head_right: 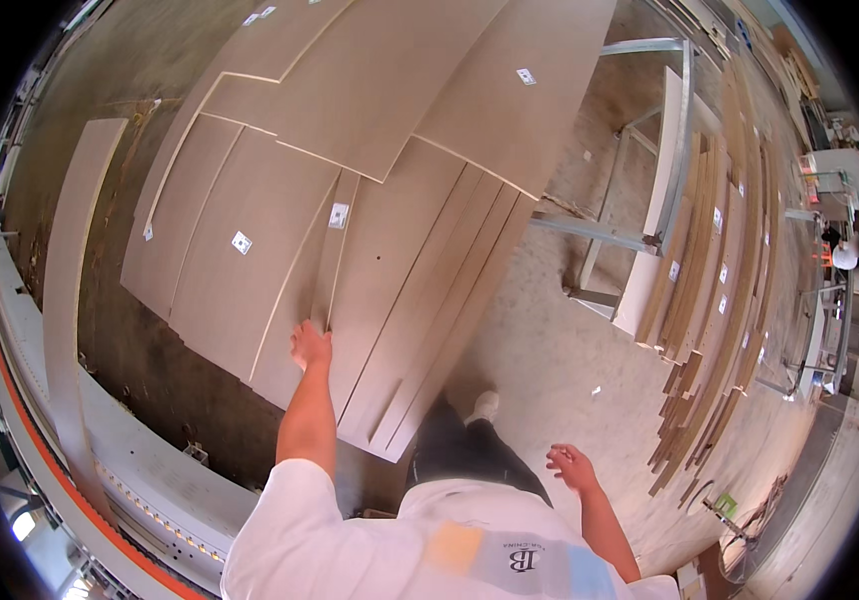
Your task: The person repeatedly picks up large rectangular wooden panels from a stack, places them onto a machine conveyor belt, and uses a handheld trigger to activate the machine. After the machine processes the panel, the person removes it and places it onto a separate output stack. This cycle is repeated for multiple panels throughout the video.
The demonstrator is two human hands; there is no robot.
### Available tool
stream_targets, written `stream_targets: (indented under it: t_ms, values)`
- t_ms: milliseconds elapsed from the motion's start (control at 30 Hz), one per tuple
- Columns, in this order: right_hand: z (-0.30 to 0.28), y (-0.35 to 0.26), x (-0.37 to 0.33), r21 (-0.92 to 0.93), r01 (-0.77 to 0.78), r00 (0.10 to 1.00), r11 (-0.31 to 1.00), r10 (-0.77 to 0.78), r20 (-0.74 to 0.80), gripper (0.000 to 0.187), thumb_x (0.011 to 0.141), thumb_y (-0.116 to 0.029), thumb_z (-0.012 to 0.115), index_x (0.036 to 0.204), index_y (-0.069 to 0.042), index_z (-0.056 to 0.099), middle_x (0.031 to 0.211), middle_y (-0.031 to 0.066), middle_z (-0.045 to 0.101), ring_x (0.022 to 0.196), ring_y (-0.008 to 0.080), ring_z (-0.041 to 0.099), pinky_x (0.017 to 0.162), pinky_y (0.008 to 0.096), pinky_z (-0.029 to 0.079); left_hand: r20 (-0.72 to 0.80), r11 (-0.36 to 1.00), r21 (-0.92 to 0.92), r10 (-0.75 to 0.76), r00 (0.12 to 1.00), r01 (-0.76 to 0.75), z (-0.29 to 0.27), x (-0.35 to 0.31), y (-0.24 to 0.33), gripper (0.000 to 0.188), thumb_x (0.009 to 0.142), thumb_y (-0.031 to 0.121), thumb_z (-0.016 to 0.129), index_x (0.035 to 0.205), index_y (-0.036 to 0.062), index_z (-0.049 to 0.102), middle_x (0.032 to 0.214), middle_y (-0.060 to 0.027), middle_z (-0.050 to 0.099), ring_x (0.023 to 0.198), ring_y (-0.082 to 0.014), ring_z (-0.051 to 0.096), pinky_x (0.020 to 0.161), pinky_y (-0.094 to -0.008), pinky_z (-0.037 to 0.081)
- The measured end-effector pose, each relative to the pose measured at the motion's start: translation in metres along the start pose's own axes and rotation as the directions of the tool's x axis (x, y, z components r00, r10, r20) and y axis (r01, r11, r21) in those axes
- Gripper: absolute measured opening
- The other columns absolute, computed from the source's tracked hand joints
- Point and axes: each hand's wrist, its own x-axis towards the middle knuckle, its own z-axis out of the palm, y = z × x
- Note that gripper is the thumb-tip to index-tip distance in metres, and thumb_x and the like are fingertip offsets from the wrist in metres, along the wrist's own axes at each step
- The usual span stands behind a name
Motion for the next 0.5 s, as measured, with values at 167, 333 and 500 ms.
stream_targets:
  t_ms: [167,333,500]
  values:
    - [0.003,0.0,-0.007,0.03,0.044,0.999,0.999,-0.044,-0.011,0.042,0.096,-0.037,0.069,0.128,-0.011,0.065,0.116,0.0077,0.072,0.099,0.0207,0.072,0.081,0.0352,0.056,-0.097,0.981,-0.063,0.177,0.979,-0.183,0.041,-0.029,-0.077,0.065,0.088,0.041,0.073,0.142,0.0108,0.053,0.143,-0.0147,0.055,0.135,-0.0341,0.049,0.113,-0.0484,0.041]
    - [-0.011,-0.02,-0.018,-0.589,0.229,0.946,0.775,-0.319,-0.051,0.037,0.092,-0.038,0.072,0.121,-0.015,0.07,0.112,0.0073,0.074,0.097,0.0237,0.071,0.086,0.036,0.056,-0.228,0.807,-0.443,0.321,0.919,-0.391,0.037,-0.102,-0.119,0.059,0.069,0.008,0.08,0.125,0.0013,0.06,0.125,-0.0193,0.053,0.117,-0.0386,0.051,0.103,-0.0496,0.043]
    - [-0.015,-0.104,-0.065,-0.772,0.478,0.602,0.42,-0.796,-0.061,0.057,0.081,-0.039,0.079,0.132,-0.019,0.064,0.129,0.0077,0.067,0.122,0.0319,0.061,0.104,0.0437,0.048,-0.216,0.503,-0.314,0.789,0.576,-0.806,-0.052,-0.169,-0.037,0.051,0.066,0.006,0.078,0.116,0.0057,0.066,0.111,-0.0155,0.062,0.107,-0.0374,0.058,0.097,-0.0486,0.045]
